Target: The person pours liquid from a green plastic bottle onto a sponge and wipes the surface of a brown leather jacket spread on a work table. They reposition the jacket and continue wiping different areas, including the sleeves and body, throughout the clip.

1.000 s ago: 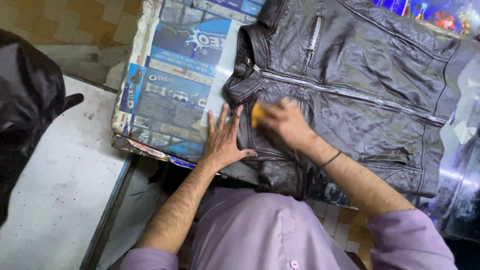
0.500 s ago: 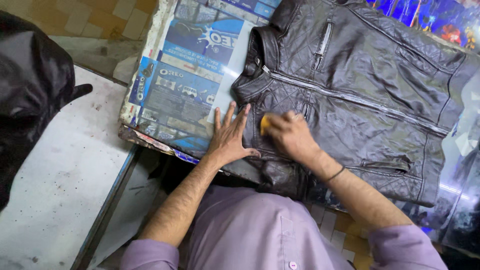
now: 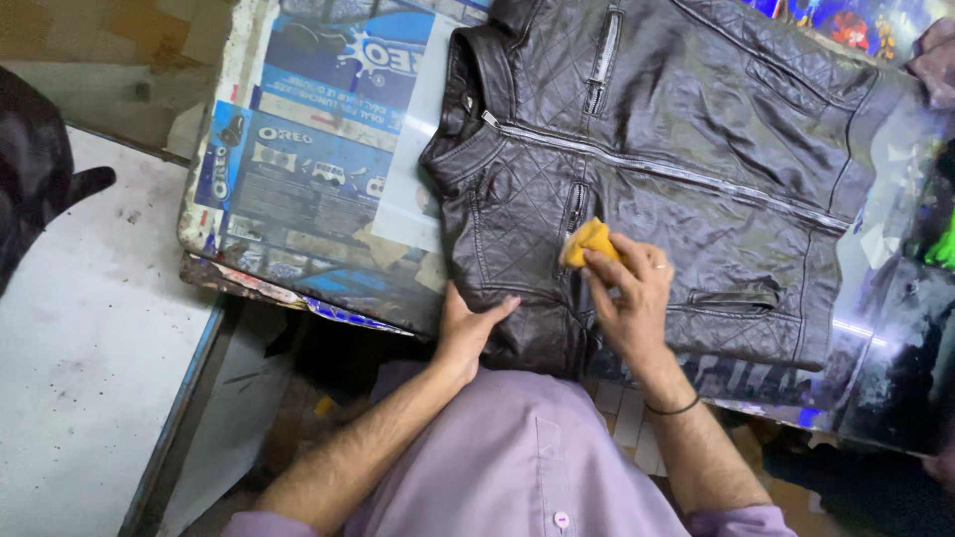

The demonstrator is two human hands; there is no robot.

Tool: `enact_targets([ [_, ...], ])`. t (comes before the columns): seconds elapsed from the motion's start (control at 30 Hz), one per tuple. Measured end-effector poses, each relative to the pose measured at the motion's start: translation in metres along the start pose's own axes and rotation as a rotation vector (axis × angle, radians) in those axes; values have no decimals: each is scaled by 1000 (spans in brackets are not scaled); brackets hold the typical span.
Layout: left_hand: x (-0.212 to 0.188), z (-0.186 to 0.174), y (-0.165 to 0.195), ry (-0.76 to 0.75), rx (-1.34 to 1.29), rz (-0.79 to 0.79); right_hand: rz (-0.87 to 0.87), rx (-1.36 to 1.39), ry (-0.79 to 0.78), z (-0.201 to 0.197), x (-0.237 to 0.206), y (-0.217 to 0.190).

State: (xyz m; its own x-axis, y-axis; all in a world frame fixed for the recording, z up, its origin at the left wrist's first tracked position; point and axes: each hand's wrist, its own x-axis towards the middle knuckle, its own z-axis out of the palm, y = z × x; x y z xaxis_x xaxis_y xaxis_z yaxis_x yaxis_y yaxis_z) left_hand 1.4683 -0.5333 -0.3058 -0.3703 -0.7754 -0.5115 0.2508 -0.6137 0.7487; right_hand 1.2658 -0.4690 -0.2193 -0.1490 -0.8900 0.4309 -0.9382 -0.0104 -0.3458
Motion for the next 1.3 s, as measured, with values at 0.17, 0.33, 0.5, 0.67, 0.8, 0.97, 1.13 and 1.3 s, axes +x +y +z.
enact_targets([
  [0.17, 5, -9, -12, -74, 72, 225, -251, -303, -282, 23, -19, -10],
  [0.33, 11, -22, -23, -60, 153, 200, -229, -231, -208, 30, -14, -12],
  [0.5, 13, -25, -30, -84, 86, 208, -168, -309, -243, 42, 3, -14],
  [0.67, 14, -25, -32, -120, -106, 88, -406, -146, -295, 50, 21, -22],
  [0.8, 17, -25, -32, -94, -13, 144, -419, -114, -301, 59, 30, -30],
  [0.97, 17, -23, -33, -102, -31, 133, -274, -260, -307, 60, 23, -34],
  [1.13, 14, -22, -29, -106, -38, 135, -342, -195, -290, 33, 1, -25],
  [1.3, 15, -21, -23, -101, -31, 152, -148, -254, -250, 28, -5, -4],
])
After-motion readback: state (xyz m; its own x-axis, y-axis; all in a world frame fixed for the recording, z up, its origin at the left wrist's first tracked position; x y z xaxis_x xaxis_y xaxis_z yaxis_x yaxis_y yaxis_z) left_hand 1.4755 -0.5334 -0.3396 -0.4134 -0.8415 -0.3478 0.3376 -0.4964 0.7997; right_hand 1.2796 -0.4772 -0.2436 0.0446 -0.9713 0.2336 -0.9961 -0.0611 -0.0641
